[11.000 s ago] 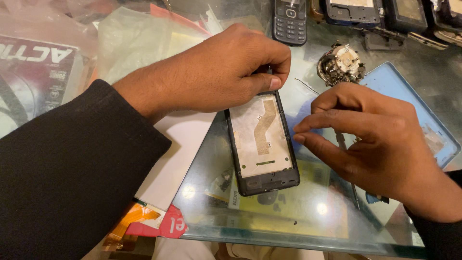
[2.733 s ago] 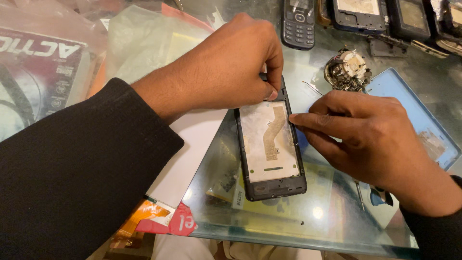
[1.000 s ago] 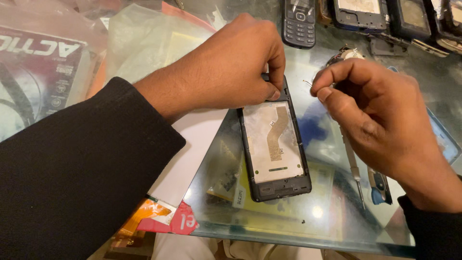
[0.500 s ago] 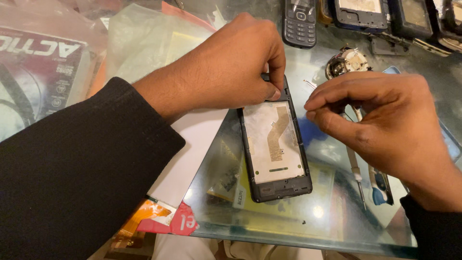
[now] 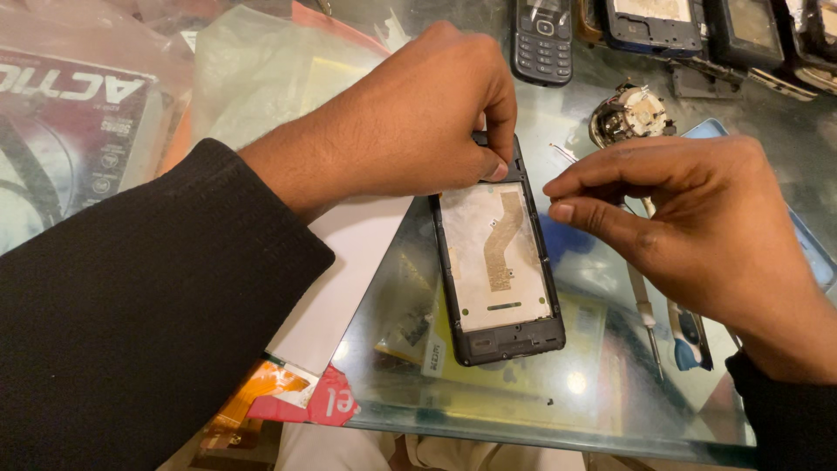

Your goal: The person uses a small screwdriver to remove screws from a disassembled mobile phone chassis on a glass workbench. They then place the screws into a magnetic holder and continue to unscrew additional fasteners from the device.

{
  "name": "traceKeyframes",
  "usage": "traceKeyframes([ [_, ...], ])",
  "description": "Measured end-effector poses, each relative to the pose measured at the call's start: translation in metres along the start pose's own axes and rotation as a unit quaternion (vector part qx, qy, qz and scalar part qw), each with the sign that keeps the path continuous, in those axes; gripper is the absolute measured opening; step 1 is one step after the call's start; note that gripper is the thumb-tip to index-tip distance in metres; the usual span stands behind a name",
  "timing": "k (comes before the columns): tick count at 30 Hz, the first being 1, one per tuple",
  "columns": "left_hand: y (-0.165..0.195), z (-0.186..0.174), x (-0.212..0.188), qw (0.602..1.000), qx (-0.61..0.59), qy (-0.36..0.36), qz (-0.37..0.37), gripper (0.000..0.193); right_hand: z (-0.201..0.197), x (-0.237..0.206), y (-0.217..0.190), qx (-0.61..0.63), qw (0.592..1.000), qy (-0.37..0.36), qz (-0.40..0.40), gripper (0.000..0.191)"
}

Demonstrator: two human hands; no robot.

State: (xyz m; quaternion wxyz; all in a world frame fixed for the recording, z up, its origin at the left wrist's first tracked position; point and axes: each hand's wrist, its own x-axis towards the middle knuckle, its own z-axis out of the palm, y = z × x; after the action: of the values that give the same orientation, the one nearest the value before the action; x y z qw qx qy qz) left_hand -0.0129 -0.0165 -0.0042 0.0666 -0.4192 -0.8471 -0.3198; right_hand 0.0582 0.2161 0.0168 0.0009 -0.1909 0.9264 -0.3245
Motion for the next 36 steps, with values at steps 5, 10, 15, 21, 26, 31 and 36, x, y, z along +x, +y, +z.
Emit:
traceKeyframes([
  [5, 0.0003, -0.0003, 0.0, 1.0, -0.005, -0.001, -0.005, 0.005, 0.0005, -0.0015, 0.0012, 0.008, 1.0, 0.012, 0.008, 0.013],
  [10, 0.0001, -0.0002, 0.0006, 1.0, -0.006, -0.006, -0.01, 0.006, 0.0009, -0.0028, 0.0022, 0.043, 0.999, 0.016, 0.025, 0.013],
  [15, -0.0006, -0.0002, 0.0, 1.0, -0.006, -0.003, 0.002, 0.006, -0.0003, -0.0046, 0.0039, 0.048, 0.999, 0.007, 0.001, 0.015],
  [21, -0.0003, 0.001, 0.0005, 1.0, 0.002, -0.002, -0.004, 0.005, 0.0009, -0.0038, 0.0037, 0.038, 0.999, 0.0, -0.016, 0.014],
  [26, -0.0008, 0.0015, 0.0004, 1.0, -0.001, -0.004, -0.003, 0.005, 0.0014, -0.0009, 0.001, -0.04, 0.998, -0.022, -0.047, 0.014],
  [31, -0.0014, 0.0005, 0.0002, 1.0, -0.004, 0.001, 0.012, 0.005, 0.0024, 0.0019, 0.001, -0.101, 0.989, -0.026, -0.106, 0.018],
  [36, 0.0, -0.0001, -0.0008, 1.0, -0.006, 0.005, 0.011, 0.005, 0.0028, 0.0018, 0.0038, -0.135, 0.984, -0.037, -0.112, 0.019],
])
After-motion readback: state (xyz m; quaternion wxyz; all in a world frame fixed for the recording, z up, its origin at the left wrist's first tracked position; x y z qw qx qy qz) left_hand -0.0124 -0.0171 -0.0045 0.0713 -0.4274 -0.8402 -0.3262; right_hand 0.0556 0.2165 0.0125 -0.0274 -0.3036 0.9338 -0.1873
